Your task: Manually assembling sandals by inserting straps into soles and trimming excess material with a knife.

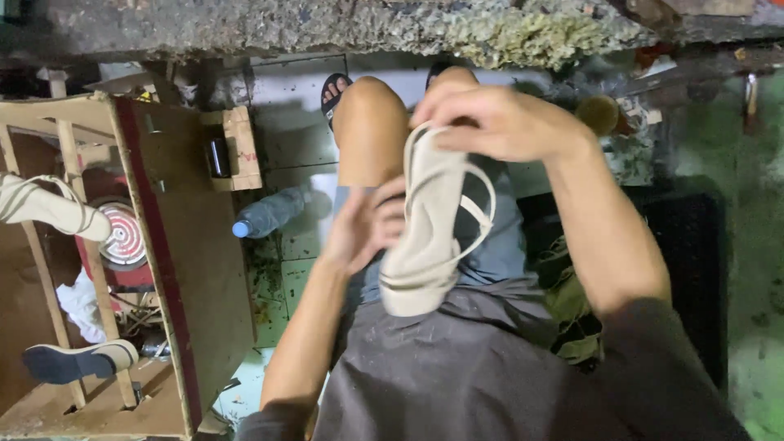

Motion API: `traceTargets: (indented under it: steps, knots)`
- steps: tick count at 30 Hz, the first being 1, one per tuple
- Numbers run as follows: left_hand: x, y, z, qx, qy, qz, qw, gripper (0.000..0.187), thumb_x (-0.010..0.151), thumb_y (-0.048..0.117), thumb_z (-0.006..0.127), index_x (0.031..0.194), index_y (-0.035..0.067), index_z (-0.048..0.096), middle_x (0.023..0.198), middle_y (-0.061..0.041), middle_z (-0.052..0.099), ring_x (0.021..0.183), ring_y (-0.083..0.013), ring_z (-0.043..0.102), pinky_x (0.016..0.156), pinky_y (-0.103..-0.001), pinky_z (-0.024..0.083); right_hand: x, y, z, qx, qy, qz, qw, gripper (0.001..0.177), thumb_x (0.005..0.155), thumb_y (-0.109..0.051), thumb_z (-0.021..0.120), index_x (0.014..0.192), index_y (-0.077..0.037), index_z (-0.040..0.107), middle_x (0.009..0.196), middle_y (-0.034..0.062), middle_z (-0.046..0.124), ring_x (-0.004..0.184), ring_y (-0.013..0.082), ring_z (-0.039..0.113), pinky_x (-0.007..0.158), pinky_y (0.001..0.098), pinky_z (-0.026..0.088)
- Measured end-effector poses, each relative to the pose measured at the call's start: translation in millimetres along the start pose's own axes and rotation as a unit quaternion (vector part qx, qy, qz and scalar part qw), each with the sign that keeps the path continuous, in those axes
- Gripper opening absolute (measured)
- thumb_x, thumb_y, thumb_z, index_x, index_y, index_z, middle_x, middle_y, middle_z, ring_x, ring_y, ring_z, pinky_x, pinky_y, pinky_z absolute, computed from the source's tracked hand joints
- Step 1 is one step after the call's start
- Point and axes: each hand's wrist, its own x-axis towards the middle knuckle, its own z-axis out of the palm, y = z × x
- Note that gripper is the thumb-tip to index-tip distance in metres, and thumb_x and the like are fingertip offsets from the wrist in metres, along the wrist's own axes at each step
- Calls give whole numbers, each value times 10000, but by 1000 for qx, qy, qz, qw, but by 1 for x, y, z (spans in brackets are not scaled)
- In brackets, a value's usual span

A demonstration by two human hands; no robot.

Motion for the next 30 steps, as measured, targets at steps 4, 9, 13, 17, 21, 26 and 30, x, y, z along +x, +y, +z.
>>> traceTargets:
  steps: [4,9,13,17,21,26,30]
  knots:
    - [47,-8,3,38,-20,8,999,605,976,587,454,1293,87,578,1040,-109,712,823,-221,717,714,-397,622,26,-2,27,-4,-64,-36,997,154,924,-187,746,968,-41,731,1108,185,696,963,343,691,841,460,523]
    - [77,-9,2,80,55,114,989,502,1010,489,437,1063,69,708,830,-90,724,747,-178,715,736,-334,616,-18,-9,64,-32,147,4,989,284,953,-150,717,1218,-52,692,1252,175,661,1136,318,662,931,425,534]
    - [73,-12,2,119,47,192,973,533,1040,418,368,946,18,709,746,-147,699,693,-207,713,688,-332,617,-56,-38,110,-7,295,98,950,611,878,-117,722,1446,-38,512,1387,227,591,1304,358,560,1107,490,424]
    - [62,-16,19,120,45,226,966,464,1038,390,401,978,22,679,758,-179,694,687,-237,709,672,-359,615,-62,-59,141,-200,318,112,920,984,710,-288,889,1514,11,406,1364,279,570,1248,443,574,1096,538,387]
    - [44,-13,30,290,94,270,913,461,1041,371,372,987,44,693,836,-160,721,814,-222,695,868,-351,564,-63,-56,155,-221,346,149,900,1007,694,-313,883,1514,9,394,1313,297,570,1179,485,596,1039,580,419]
    - [30,-11,42,355,81,313,877,493,1063,338,286,969,26,655,811,-163,710,797,-248,677,871,-356,546,-64,-46,165,-306,411,71,856,805,714,-401,891,1357,-11,605,1165,198,670,1002,375,701,848,434,551]
    - [31,-13,48,365,56,347,862,492,1054,322,266,935,46,656,730,-116,692,705,-193,654,751,-311,530,-68,-51,173,-316,481,31,817,700,668,-338,910,1240,-2,687,1042,159,717,880,305,730,766,349,582]
